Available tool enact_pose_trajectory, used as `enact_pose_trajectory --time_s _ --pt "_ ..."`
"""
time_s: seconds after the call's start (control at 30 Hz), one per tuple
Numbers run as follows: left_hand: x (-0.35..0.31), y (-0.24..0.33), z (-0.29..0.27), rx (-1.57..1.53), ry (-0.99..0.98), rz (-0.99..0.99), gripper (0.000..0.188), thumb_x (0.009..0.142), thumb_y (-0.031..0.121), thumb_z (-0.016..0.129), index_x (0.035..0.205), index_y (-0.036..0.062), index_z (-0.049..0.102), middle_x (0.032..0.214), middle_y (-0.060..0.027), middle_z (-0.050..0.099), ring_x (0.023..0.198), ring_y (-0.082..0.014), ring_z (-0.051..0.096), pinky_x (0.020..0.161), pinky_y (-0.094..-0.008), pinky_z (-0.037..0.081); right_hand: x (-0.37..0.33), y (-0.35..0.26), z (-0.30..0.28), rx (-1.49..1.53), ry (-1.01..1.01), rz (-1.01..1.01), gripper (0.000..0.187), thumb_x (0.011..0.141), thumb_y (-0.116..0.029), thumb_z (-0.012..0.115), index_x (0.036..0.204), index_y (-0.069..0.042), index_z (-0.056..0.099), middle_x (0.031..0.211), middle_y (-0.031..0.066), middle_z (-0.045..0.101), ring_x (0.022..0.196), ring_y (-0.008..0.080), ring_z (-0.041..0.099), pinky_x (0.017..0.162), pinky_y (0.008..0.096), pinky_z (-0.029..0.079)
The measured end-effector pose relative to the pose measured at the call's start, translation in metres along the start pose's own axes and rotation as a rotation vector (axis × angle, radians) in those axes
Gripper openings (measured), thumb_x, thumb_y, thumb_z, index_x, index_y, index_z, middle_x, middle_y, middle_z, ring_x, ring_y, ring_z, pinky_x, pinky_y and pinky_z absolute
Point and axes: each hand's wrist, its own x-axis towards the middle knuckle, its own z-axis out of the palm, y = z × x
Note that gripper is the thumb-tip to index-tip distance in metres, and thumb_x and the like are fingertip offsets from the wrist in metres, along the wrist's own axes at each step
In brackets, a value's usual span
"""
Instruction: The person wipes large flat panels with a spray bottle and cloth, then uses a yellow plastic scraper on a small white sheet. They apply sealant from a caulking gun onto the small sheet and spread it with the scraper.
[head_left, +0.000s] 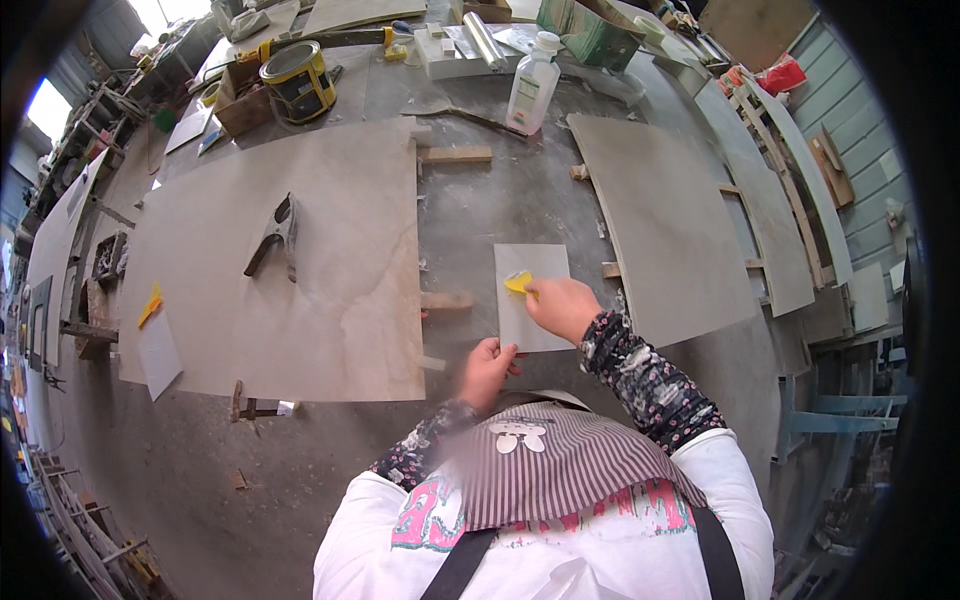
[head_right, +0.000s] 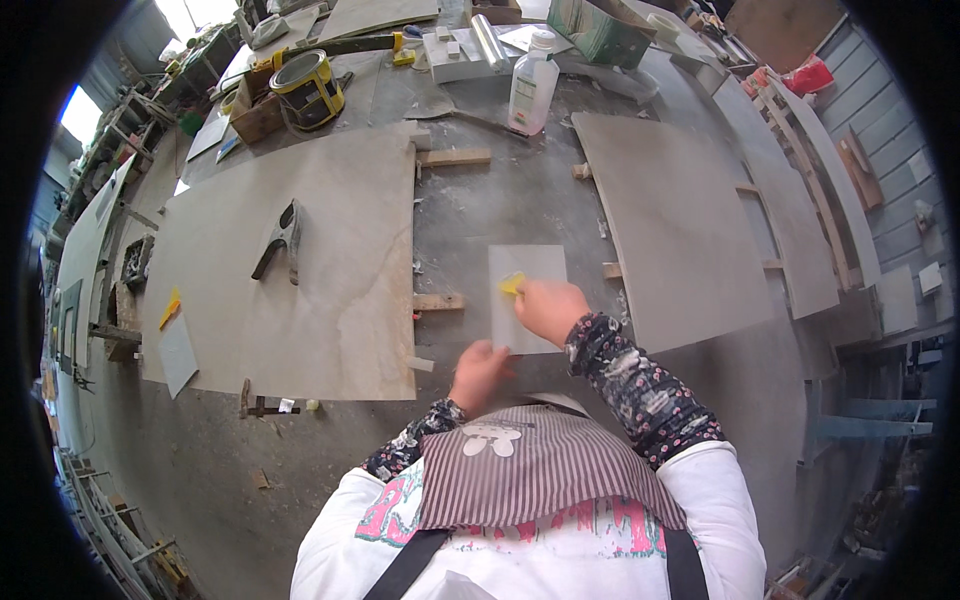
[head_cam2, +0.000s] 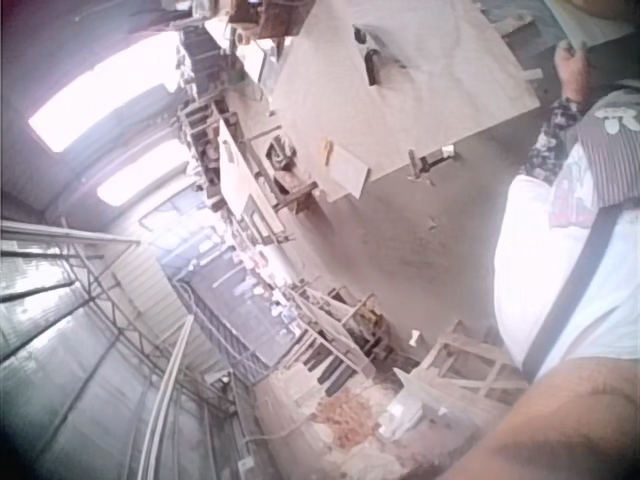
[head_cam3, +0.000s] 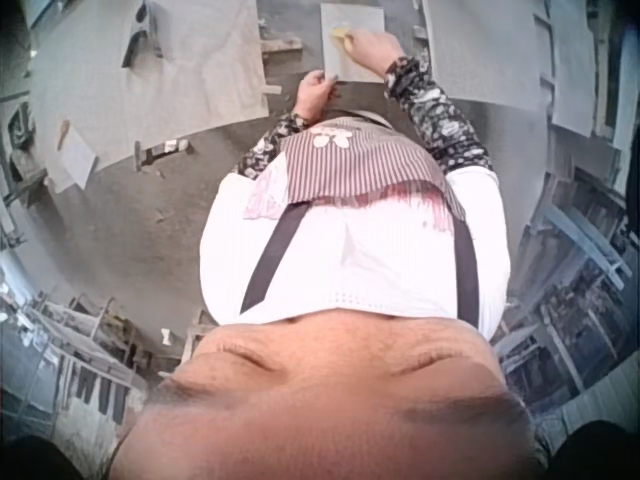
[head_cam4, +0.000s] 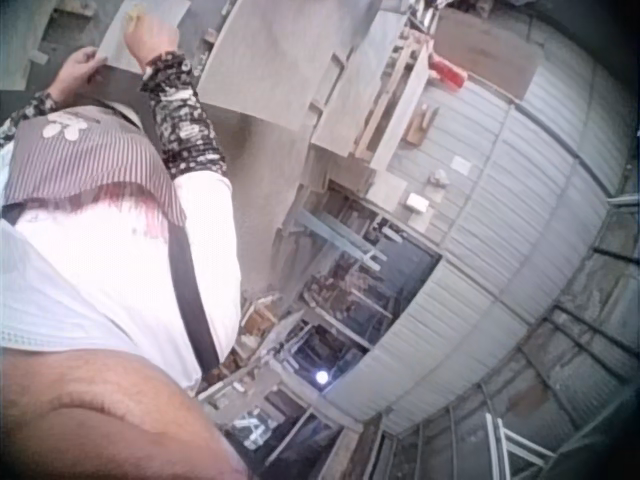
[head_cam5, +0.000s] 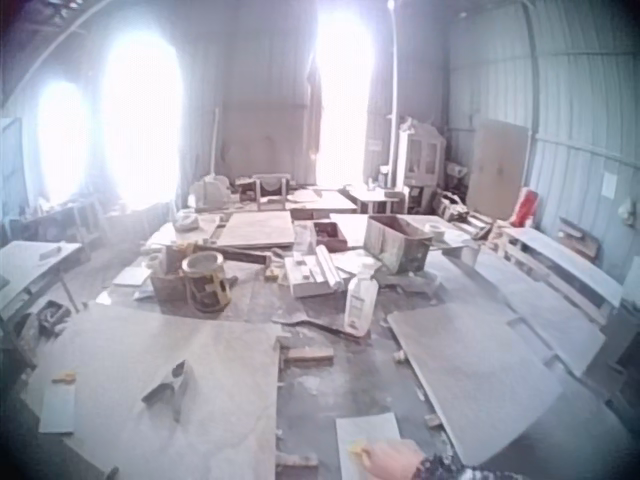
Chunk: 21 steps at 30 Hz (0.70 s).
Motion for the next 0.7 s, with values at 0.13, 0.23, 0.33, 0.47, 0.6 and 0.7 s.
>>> enact_pose_trajectory --time_s 0.13,0.23,0.33,0.47,0.6,0.7 --pt "0.001 -0.003 0.001 -0.028 0.014 -0.012 0.025 0.095 0.019 0.059 0.106 -0.0028 0.061 0.094 -0.0089 0.068 0.076 -0.0141 0.063 0.068 -0.0282 0.054 -0.027 0.002 -0.010 -0.086 -0.218 -0.006 0.029 0.088 -0.024 0.050 0.085 -0.004 0.071 0.079 0.0180 0.068 0.076 0.0375 0.068 0.071 0.0481 0.054" --pt "0.001 -0.004 0.002 -0.052 0.003 0.006 0.025 0.095 0.019 0.059 0.106 -0.0026 0.061 0.095 -0.0090 0.068 0.076 -0.0140 0.063 0.068 -0.0282 0.054 -0.029 -0.001 -0.008 -0.086 -0.151 -0.028 0.029 0.088 -0.025 0.051 0.084 -0.005 0.071 0.080 0.0182 0.069 0.075 0.0372 0.068 0.070 0.0480 0.054" --pt "0.002 -0.002 0.002 -0.001 0.001 -0.002 0.025 0.094 0.020 0.059 0.106 -0.0026 0.061 0.096 -0.0090 0.068 0.076 -0.0138 0.063 0.069 -0.0282 0.054 0.008 -0.006 -0.001 -0.075 -0.045 -0.002 0.028 0.089 -0.025 0.050 0.084 -0.005 0.071 0.080 0.0183 0.069 0.075 0.0374 0.067 0.070 0.0480 0.055" --pt "0.004 -0.002 0.002 0.024 -0.002 -0.020 0.027 0.093 0.020 0.059 0.107 -0.0031 0.061 0.096 -0.0095 0.069 0.076 -0.0139 0.063 0.069 -0.0279 0.054 0.018 0.001 -0.006 -0.068 -0.043 0.046 0.028 0.088 -0.025 0.050 0.083 -0.004 0.070 0.080 0.0199 0.068 0.077 0.0393 0.067 0.071 0.0487 0.054" --pt "0.006 -0.006 0.003 -0.078 -0.018 -0.012 0.027 0.093 0.019 0.059 0.109 -0.0036 0.061 0.098 -0.0105 0.069 0.080 -0.0148 0.064 0.068 -0.0281 0.054 -0.030 0.020 -0.016 -0.096 -0.130 0.067 0.028 0.088 -0.024 0.050 0.084 -0.005 0.070 0.080 0.0213 0.067 0.078 0.0395 0.066 0.072 0.0499 0.053" --pt "0.007 -0.006 0.004 -0.075 -0.025 -0.031 0.028 0.094 0.018 0.059 0.110 -0.0041 0.060 0.101 -0.0115 0.068 0.085 -0.0162 0.065 0.069 -0.0284 0.055 -0.018 0.021 -0.008 -0.067 -0.062 0.087 0.028 0.088 -0.024 0.051 0.084 -0.004 0.070 0.080 0.0214 0.067 0.077 0.0400 0.066 0.072 0.0503 0.052"
